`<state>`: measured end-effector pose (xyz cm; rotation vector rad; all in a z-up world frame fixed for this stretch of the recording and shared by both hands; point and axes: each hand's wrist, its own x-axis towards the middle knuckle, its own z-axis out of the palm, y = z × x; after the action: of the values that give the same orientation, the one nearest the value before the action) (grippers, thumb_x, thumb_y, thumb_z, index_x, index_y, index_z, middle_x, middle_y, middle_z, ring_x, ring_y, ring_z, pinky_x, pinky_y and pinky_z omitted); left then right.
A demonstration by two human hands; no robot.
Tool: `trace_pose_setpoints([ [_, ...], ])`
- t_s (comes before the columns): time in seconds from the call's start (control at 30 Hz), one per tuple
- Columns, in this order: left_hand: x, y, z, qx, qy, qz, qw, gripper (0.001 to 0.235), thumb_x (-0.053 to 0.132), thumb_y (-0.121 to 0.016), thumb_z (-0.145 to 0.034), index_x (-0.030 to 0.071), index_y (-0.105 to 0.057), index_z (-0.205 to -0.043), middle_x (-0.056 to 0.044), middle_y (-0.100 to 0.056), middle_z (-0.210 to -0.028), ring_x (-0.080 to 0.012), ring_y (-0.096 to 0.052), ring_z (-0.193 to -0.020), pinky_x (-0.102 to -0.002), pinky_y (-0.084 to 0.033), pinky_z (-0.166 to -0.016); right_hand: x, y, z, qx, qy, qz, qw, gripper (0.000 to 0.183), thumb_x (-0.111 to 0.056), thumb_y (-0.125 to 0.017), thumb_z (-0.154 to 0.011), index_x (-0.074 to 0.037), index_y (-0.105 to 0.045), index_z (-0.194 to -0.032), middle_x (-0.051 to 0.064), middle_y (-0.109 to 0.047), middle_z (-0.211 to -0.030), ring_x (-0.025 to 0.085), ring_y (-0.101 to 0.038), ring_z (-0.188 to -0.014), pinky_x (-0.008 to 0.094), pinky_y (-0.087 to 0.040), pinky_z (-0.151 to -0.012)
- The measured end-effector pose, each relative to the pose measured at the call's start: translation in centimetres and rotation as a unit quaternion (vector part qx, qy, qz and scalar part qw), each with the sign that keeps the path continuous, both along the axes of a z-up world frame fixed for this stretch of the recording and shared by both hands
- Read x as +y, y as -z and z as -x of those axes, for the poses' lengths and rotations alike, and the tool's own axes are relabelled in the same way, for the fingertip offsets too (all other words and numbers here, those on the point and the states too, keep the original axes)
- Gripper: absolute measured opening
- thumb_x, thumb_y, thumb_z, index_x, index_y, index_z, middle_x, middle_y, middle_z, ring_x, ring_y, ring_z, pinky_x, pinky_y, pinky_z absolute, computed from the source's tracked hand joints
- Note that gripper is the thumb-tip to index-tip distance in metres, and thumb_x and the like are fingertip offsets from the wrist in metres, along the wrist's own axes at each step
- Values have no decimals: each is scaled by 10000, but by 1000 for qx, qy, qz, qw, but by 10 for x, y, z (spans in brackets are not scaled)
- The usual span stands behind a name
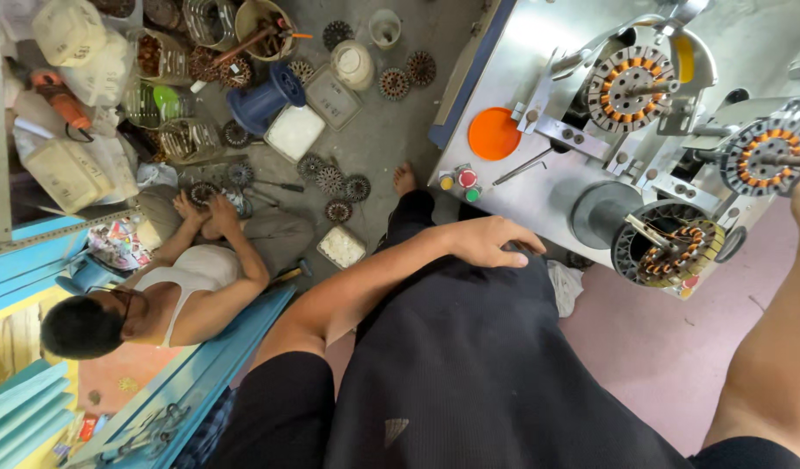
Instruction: The person uses a screwdriver to tighten screws on a circular electrical component mounted on a machine. They repeatedly adjust the component and secure it in place while working at a bench in a workshop.
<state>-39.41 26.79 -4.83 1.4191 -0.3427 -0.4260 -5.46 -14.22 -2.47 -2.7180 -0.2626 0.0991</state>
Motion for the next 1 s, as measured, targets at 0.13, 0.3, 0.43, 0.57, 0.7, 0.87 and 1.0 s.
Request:
trace_pose_setpoints([
  [0.13,-39,5,-46,-33,14,-2,999,396,177,-668,-921,28,-651,-1287,-134,-734,-1222,-253,-722,-1124,-368,-569,-997,11,0,-10,35,-15,-97,995,158,-79,-622,-1077,55,-626,-1161,90,-685,-994,150,-641,-802,318,-501,-721],
  [0.3,-105,-11,-99,-39,-135,53,989,397,167,-644,-926,49,-641,-1305,-122,-739,-1238,-251,-730,-1137,-363,-588,-1003,8,-27,-8,-79,-143,20,986,131,-56,-674,-1018,42,-704,-1100,138,-730,-949,181,-702,-817,328,-544,-792],
  [0.43,-186,-12,-180,-127,-296,33,946,673,203,-722,-920,8,-408,-1482,-192,-598,-1368,-305,-612,-1240,-403,-492,-1069,8,-48,-13,-74,-177,25,981,164,-56,-695,-960,27,-773,-1079,183,-718,-856,226,-699,-728,340,-520,-717],
  [0.57,-248,3,-272,56,-288,68,954,822,317,-786,-809,-40,-391,-1435,-230,-611,-1300,-312,-629,-1174,-413,-531,-988,22,-70,-13,-42,-184,-8,982,105,-81,-742,-1012,22,-750,-1028,176,-706,-836,242,-680,-678,352,-506,-633],
  [0.7,-277,19,-314,84,-368,2,926,757,344,-834,-749,-53,-506,-1305,-242,-645,-1175,-345,-675,-1058,-431,-571,-897,23,-83,-11,-48,-208,3,977,120,-115,-730,-1044,5,-735,-1036,191,-689,-811,312,-681,-699,394,-522,-669],
  [0.87,-275,-1,-304,75,-364,-166,913,460,309,-721,-789,-10,-629,-1108,-181,-740,-961,-346,-740,-897,-444,-589,-829,17,-80,-18,-48,-236,-1,971,144,-141,-709,-1068,1,-720,-1048,201,-689,-849,361,-676,-731,433,-517,-678],
  [1.0,-260,-20,-297,126,-162,-362,909,334,201,-657,-711,26,-730,-986,-210,-742,-994,-371,-724,-984,-456,-570,-851,15,-83,-21,-68,-255,-3,964,156,-133,-707,-1052,-3,-708,-966,189,-685,-821,358,-677,-733,437,-518,-683],
])
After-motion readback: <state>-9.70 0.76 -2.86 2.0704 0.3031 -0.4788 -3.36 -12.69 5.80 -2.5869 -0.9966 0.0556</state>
